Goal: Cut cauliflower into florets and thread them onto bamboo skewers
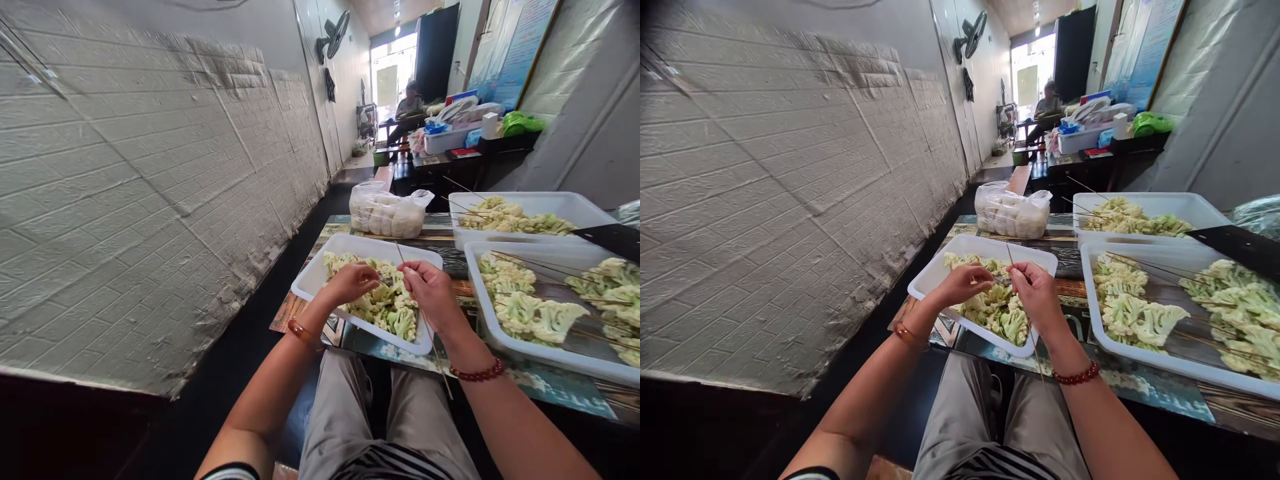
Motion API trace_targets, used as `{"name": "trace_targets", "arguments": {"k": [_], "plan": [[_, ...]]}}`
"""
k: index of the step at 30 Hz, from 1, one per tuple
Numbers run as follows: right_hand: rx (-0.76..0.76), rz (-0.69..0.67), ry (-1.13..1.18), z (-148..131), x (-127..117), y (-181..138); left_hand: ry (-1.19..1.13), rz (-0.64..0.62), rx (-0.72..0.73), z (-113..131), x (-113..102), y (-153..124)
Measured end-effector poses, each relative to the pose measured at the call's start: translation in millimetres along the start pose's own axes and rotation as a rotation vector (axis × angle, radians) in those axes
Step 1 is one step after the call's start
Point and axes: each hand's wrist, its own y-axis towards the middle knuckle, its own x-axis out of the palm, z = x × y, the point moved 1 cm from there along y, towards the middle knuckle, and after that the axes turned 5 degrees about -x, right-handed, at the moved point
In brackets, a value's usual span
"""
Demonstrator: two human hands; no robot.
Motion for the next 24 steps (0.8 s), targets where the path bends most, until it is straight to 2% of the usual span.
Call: {"name": "trace_targets", "arguments": {"k": [3,7,13,16,21,24], "plan": [[0.003,0.001,-0.018,-1,1,0,0.172,-0.031,0.076,2,12,7],[0.000,-0.017,-0.060,-1,1,-1,0.317,-0.025,0.067,-3,25,9],[-0.042,-0.022,-0.104,0,1,-3,0.296,0.015,0.080,-7,34,11],[-0.052,-0.022,-0.112,-1,1,-4,0.028,0.039,0.070,-6,30,12],[-0.044,-0.030,-0.140,-3,3,-6,-0.907,0.053,-0.145,-4,9,1],[-0.039,-0.033,-0.146,1,3,-6,-1.267,0.019,-0.216,-3,0,-9]]}}
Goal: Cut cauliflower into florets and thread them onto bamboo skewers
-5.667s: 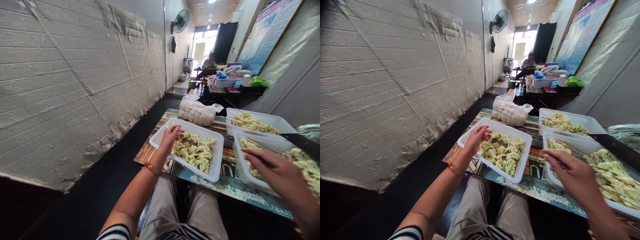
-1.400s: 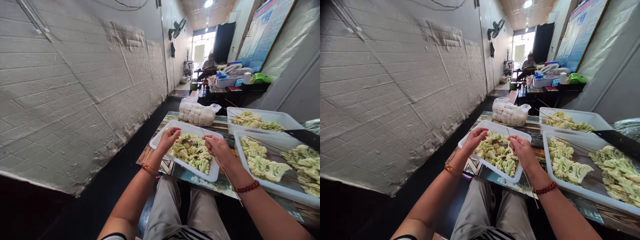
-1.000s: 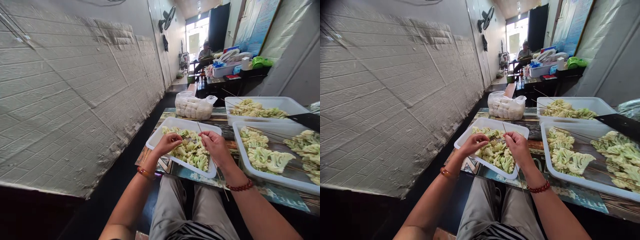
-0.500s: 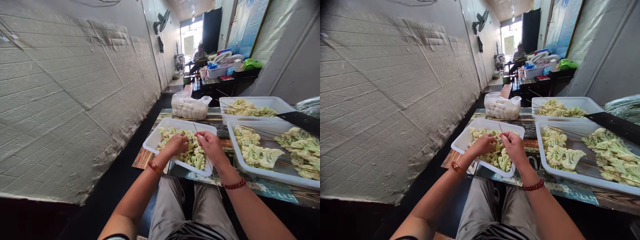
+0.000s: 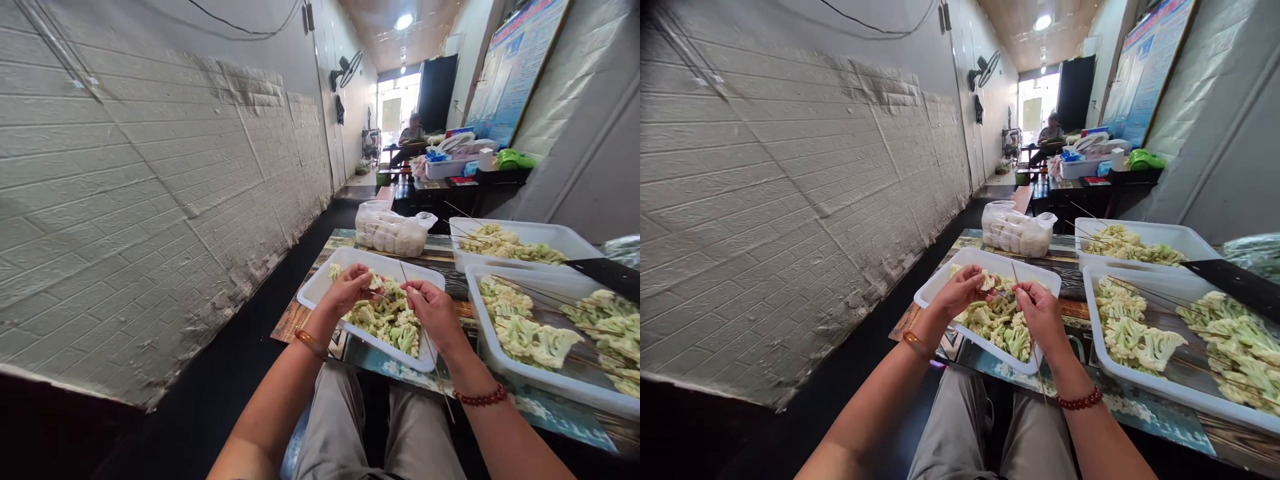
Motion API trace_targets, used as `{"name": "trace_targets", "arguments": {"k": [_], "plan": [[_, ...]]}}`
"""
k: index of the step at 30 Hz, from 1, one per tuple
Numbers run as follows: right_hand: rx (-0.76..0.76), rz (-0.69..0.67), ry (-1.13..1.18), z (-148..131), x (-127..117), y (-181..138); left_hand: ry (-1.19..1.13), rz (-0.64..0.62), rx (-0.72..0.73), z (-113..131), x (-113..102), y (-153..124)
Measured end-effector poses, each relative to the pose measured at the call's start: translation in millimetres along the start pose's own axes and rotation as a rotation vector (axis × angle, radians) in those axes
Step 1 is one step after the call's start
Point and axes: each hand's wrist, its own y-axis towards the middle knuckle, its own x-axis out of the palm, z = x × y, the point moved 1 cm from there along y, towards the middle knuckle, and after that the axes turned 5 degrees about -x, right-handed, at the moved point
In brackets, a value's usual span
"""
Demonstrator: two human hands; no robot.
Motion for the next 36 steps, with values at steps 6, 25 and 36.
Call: {"name": "trace_targets", "arguments": {"k": [6,25,36], "plan": [[-0.011,-0.027,-0.025,5,1,0,-0.233,0.047,0.026,1,-4,-7],[0.027,-0.216,0.023,0,6,-7,-0.069,0.116,0.186,-8,-10,-8],[-0.069,-0.194,-0.080,-15,25,-4,-0.153,0.086,0.106,-1,-8,-11]]}}
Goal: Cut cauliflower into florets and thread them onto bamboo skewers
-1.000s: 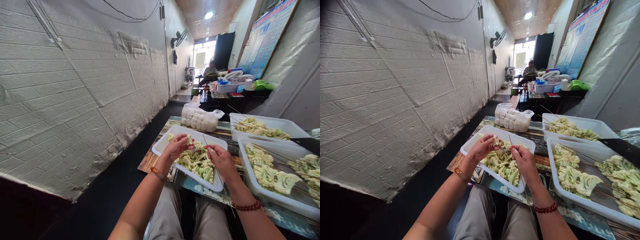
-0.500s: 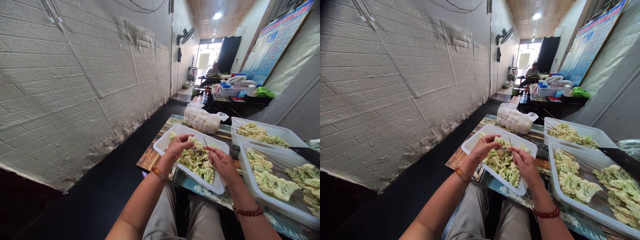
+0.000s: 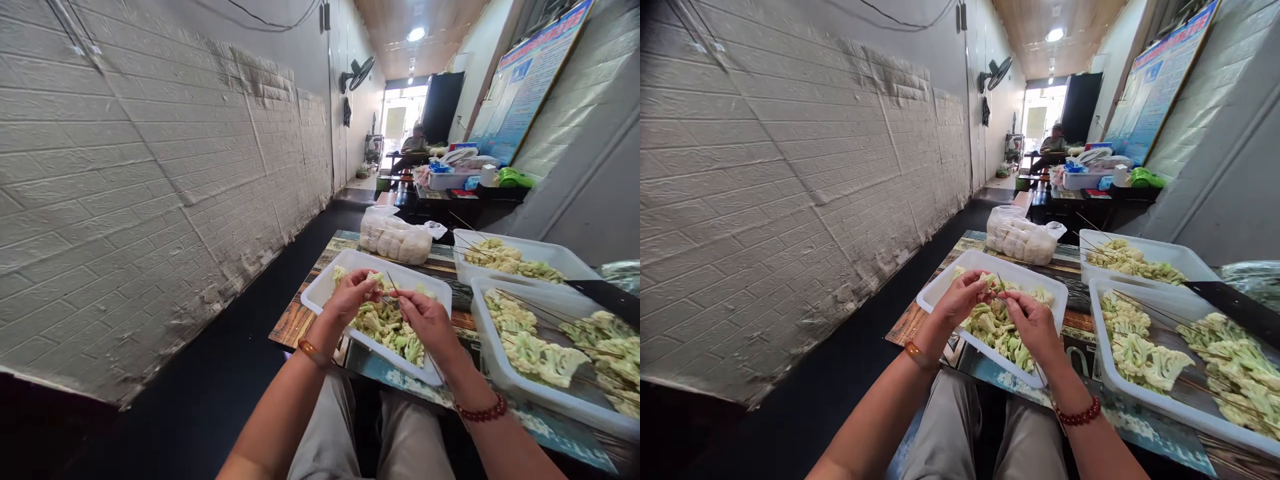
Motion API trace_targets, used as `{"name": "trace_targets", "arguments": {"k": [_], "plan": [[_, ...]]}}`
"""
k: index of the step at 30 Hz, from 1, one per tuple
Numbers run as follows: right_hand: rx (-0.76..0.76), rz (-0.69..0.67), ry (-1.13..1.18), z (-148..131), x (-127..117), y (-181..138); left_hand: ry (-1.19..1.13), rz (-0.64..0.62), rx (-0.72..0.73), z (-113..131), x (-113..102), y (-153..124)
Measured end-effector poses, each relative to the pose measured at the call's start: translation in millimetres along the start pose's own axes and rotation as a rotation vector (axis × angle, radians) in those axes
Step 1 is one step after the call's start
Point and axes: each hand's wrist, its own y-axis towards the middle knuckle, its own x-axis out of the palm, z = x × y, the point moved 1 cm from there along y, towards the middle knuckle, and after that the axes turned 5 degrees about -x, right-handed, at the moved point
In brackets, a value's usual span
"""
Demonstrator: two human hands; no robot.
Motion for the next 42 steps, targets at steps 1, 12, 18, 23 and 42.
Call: {"name": "trace_targets", "arguments": {"k": [1,12,18,23,42], "plan": [[-0.014,-0.015,-0.030,-1,1,-1,-0.014,0.000,-0.016,0,0,0],[-0.170,-0.082,-0.233,-9,-1,-3,-0.009,0.010,-0.018,2,2,4],[-0.193,-0.091,-0.225,-8,-2,-2,0.029,0.028,-0.015,2,5,4],[-0.179,-0.087,-0.220,-7,-2,-3,0.054,0.041,-0.013,2,7,4],[-0.174,-0.071,-0.177,1,-1,-3,0.283,0.094,0.120,-1,10,5]]}}
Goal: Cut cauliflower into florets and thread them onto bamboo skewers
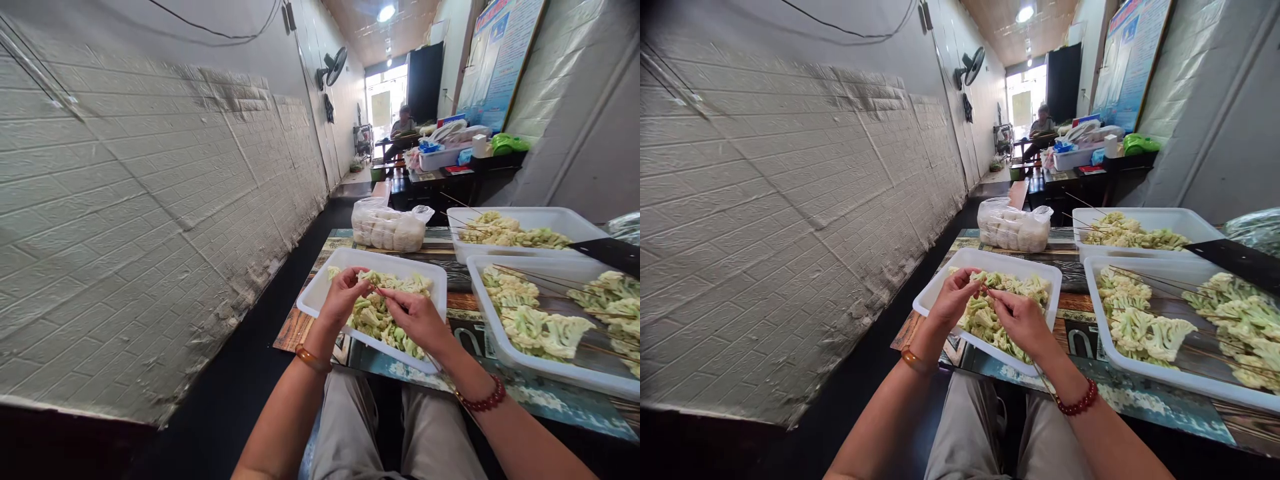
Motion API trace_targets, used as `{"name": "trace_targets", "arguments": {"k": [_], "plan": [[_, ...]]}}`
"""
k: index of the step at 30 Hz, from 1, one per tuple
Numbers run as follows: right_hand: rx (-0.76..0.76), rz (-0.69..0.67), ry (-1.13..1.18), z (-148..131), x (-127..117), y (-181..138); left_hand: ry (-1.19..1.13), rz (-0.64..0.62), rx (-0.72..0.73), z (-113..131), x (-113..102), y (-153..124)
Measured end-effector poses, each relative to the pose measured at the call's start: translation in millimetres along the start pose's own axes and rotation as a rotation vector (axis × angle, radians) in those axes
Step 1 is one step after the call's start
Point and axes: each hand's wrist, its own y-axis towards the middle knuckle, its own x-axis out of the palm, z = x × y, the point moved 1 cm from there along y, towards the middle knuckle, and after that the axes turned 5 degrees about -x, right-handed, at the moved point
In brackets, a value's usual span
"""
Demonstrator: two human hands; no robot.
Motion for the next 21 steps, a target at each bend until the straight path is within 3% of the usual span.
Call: {"name": "trace_targets", "arguments": {"k": [8,12,17,21], "plan": [[-0.009,0.011,-0.018,-6.5,-0.7,-0.7,-0.115,-0.045,-0.086,1.2,0.3,-2.1],[0.009,0.014,-0.027,-6.9,0.1,-1.1,-0.291,-0.122,-0.161,1.3,-4.1,-2.8],[-0.024,0.038,-0.070,-2.2,1.9,-2.2,-0.319,-0.207,-0.241,3.9,-4.7,-4.6],[-0.040,0.040,-0.118,0.2,4.3,-3.1,-0.305,-0.152,-0.234,4.9,-5.0,-5.4]]}}
